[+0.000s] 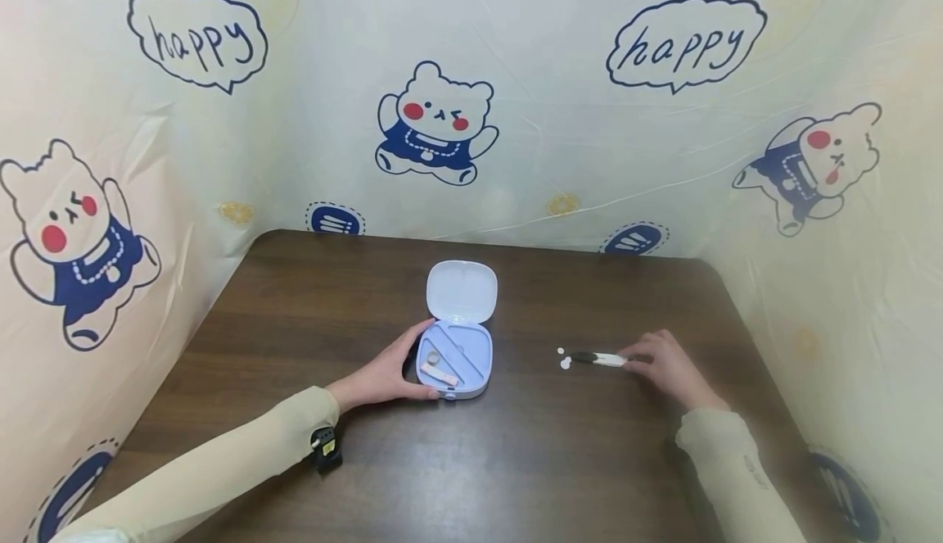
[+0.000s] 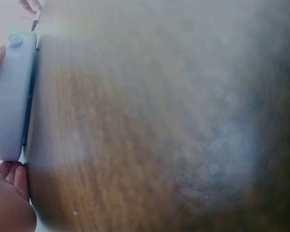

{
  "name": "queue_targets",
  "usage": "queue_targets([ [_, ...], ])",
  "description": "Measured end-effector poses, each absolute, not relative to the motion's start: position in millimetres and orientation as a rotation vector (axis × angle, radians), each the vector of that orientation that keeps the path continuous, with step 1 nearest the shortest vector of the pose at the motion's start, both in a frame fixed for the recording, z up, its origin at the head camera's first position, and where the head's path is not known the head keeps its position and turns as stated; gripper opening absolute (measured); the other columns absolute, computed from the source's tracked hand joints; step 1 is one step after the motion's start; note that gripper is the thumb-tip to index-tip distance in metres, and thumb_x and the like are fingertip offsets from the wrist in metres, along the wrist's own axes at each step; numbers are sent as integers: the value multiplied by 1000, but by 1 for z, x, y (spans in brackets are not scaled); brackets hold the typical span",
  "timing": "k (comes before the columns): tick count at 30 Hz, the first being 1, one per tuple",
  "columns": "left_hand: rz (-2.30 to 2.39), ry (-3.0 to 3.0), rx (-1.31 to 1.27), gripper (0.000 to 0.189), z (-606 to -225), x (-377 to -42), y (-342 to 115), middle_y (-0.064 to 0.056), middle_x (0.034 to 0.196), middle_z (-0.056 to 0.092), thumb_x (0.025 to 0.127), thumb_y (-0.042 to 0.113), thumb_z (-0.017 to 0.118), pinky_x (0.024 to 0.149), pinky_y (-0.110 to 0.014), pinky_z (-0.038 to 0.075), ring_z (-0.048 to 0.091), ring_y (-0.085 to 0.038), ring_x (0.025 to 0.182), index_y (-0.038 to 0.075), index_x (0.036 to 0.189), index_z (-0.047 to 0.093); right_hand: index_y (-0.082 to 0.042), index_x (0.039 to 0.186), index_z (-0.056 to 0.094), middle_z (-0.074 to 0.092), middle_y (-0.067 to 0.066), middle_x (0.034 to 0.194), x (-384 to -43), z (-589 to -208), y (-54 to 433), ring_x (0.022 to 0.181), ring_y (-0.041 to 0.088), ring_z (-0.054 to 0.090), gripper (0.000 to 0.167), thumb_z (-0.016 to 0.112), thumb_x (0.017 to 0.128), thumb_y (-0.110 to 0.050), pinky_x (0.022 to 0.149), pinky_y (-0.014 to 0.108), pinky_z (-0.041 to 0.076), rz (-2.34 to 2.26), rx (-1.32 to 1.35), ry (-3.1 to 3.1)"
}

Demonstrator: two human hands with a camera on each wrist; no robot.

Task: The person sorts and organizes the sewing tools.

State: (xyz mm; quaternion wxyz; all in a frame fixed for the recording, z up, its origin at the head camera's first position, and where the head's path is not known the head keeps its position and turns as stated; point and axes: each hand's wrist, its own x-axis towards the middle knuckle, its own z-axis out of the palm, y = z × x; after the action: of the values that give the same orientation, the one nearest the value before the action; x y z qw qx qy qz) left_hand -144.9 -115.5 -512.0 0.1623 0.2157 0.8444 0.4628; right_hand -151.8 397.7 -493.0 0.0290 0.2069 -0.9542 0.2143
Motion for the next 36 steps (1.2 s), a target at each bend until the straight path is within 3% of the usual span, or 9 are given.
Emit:
queue_targets([
  [18, 1310, 2422, 624, 120, -511, -145, -115, -7, 167, 29, 77, 46, 92, 121, -55, 29, 30, -28, 152, 20, 167, 18, -20, 92, 85, 56, -19, 73, -146, -502, 386, 82, 11, 45, 22, 91, 76, -7, 70, 26, 36, 705, 681, -2780],
  [36, 1300, 2420, 615, 120, -512, -145, -116, -6, 168, 28, 78, 46, 92, 122, -54, 27, 29, -27, 153, 20, 167, 17, -21, 95, 84, 56, -19, 77, -138, -482, 341, 89, 9, 44, 28, 93, 74, -7, 74, 28, 36, 693, 821, -2670],
])
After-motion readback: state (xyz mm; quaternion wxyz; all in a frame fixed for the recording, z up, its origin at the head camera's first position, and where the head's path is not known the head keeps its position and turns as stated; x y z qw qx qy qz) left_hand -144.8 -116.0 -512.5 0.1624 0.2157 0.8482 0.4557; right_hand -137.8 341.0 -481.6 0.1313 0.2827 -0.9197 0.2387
